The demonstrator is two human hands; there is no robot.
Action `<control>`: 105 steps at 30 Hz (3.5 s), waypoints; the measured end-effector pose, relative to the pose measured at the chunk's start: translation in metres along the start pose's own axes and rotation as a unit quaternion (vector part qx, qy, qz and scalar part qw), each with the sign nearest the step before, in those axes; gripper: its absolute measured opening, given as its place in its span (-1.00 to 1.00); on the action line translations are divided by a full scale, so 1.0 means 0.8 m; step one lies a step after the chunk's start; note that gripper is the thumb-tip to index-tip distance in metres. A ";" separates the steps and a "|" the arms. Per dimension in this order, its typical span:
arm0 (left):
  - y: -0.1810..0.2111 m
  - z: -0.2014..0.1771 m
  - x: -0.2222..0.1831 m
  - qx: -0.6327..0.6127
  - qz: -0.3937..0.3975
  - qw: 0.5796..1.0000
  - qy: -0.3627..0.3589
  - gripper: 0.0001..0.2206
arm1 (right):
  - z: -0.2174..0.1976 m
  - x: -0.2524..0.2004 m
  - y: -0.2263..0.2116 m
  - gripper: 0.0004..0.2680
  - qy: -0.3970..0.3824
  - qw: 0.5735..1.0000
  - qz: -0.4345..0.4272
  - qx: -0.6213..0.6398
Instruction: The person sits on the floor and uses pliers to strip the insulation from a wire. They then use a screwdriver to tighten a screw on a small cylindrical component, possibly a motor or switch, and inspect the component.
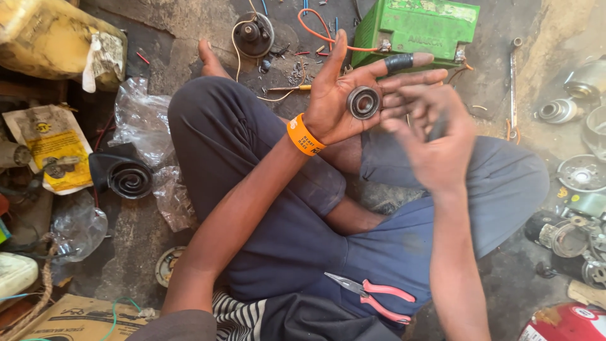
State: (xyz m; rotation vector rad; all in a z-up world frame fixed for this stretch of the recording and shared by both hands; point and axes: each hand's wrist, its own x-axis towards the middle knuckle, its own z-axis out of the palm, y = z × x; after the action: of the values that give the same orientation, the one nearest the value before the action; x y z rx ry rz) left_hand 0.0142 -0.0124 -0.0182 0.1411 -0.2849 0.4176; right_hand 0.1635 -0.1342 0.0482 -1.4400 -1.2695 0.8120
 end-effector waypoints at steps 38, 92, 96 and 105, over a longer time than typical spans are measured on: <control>0.000 -0.018 -0.004 0.027 0.049 0.998 0.018 -0.01 | 0.003 -0.005 0.009 -0.79 -0.009 0.989 0.079 0.125; -0.014 -0.059 0.000 0.173 -0.147 0.946 0.232 -0.03 | 0.015 0.001 -0.020 -0.82 -0.121 0.979 0.068 -0.152; -0.004 -0.040 0.003 0.173 -0.124 0.958 0.193 0.00 | -0.001 0.004 -0.013 -0.79 -0.143 0.986 0.071 -0.050; -0.005 -0.029 0.005 0.142 -0.103 0.963 0.206 0.02 | -0.015 0.003 -0.015 -0.79 -0.058 0.988 0.138 -0.044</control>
State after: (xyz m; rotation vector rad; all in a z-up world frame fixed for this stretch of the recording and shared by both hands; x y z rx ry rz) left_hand 0.0251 -0.0100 -0.0394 0.3567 0.2026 0.2696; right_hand 0.1716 -0.1355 0.0631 -1.6848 -1.2197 1.0486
